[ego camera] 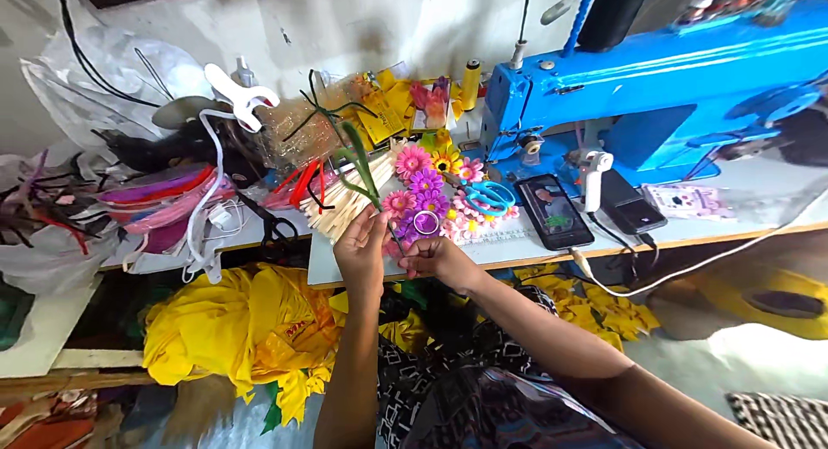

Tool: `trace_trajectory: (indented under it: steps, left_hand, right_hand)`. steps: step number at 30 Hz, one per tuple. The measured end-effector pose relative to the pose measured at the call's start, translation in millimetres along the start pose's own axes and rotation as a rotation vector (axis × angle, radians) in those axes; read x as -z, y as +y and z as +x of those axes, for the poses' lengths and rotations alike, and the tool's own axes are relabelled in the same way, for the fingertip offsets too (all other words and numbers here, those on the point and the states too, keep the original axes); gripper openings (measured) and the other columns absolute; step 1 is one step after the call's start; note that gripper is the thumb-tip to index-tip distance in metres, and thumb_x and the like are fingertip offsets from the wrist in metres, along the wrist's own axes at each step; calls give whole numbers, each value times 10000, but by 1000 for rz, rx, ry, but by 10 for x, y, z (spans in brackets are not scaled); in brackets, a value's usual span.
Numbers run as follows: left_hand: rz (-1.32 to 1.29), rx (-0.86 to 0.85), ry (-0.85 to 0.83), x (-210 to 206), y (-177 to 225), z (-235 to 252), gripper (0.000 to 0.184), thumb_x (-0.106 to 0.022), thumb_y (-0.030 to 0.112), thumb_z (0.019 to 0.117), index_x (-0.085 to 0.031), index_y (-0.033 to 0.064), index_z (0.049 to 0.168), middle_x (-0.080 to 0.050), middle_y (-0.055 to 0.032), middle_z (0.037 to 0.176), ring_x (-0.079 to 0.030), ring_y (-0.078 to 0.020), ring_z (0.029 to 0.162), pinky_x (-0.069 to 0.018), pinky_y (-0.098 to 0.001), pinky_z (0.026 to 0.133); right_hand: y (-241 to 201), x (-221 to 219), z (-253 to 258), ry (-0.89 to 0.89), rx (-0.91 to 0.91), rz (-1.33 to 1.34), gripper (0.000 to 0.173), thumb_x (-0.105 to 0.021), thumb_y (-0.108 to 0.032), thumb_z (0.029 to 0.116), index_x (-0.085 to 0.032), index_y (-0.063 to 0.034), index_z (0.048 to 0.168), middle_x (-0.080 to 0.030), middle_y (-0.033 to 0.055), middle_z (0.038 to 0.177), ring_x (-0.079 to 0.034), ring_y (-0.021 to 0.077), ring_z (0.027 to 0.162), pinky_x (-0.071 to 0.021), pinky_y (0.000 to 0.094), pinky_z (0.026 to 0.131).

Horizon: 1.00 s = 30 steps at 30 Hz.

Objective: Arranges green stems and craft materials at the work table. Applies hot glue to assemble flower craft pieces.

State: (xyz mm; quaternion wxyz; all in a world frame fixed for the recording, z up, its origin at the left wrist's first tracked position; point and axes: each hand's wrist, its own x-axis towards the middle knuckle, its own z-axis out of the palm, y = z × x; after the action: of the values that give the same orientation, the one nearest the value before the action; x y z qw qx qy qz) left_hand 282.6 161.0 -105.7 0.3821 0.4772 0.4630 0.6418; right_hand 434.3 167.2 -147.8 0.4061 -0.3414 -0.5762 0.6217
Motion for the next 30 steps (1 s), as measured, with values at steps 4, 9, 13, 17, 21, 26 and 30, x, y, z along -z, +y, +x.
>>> trace_trajectory:
  steps: [4, 9, 13, 17, 21, 26, 30]
  left_hand:
    - [-30, 1, 17, -8, -7, -4, 166, -616, 69, 1015, -702, -16, 1128, -764, -43, 960, -736, -107, 828, -614, -263, 760]
    - [-86, 141, -29, -31, 14, -93, 147, -558, 59, 1039, -678, 8, 1107, -749, -52, 926, -733, -124, 794, -619, -275, 714]
    - [7, 42, -30, 10, -83, -162, 183, -589, 46, 1019, -685, -32, 1153, -739, -53, 916, -718, -113, 776, -617, -276, 725]
    - [317, -134, -31, 182, -106, -179, 190, -607, 106, 1011, -636, -24, 1147, -713, -72, 980, -721, -95, 791, -624, -268, 706]
    - [586, -285, -50, 323, -87, -206, 223, -598, 135, 1009, -677, -12, 1156, -742, -92, 982, -704, -72, 783, -588, -243, 704]
    - [826, -417, -90, 341, -19, -219, 267, -607, 141, 997, -741, 24, 1194, -734, -111, 928, -670, -150, 747, -547, -319, 659]
    - [922, -442, -159, 340, 34, -217, 255, -619, 195, 1012, -766, 60, 1170, -731, -104, 899, -674, -197, 724, -547, -384, 640]
  right_hand:
    - [51, -68, -57, 12, -3, 4, 105, -682, -50, 962, -671, -55, 857, -685, -69, 732, -637, -8, 666, -540, 177, 670]
    - [149, -45, -109, -29, -24, -56, 103, -702, -89, 954, -668, -66, 860, -668, -95, 727, -619, -26, 661, -524, 170, 664]
    - [122, 119, -164, -214, 33, -267, 169, -699, -166, 968, -717, -2, 1003, -713, -25, 880, -630, -30, 773, -530, 176, 751]
    - [-215, 516, -239, -131, 188, -541, 281, -663, -205, 982, -723, 24, 1133, -735, 87, 971, -667, 91, 844, -557, 293, 794]
    - [-667, 823, -243, 207, 501, -634, 180, -666, -136, 972, -739, -13, 1083, -737, 27, 954, -666, 25, 807, -575, 229, 773]
    - [-1113, 765, -81, 4, 819, -930, 377, -715, -151, 943, -682, 5, 1285, -704, 136, 1109, -670, 150, 931, -570, 269, 813]
    - [-1104, 651, 170, -261, 904, -1182, 381, -679, -151, 956, -680, -26, 1316, -713, 171, 1160, -683, 311, 1097, -544, 409, 969]
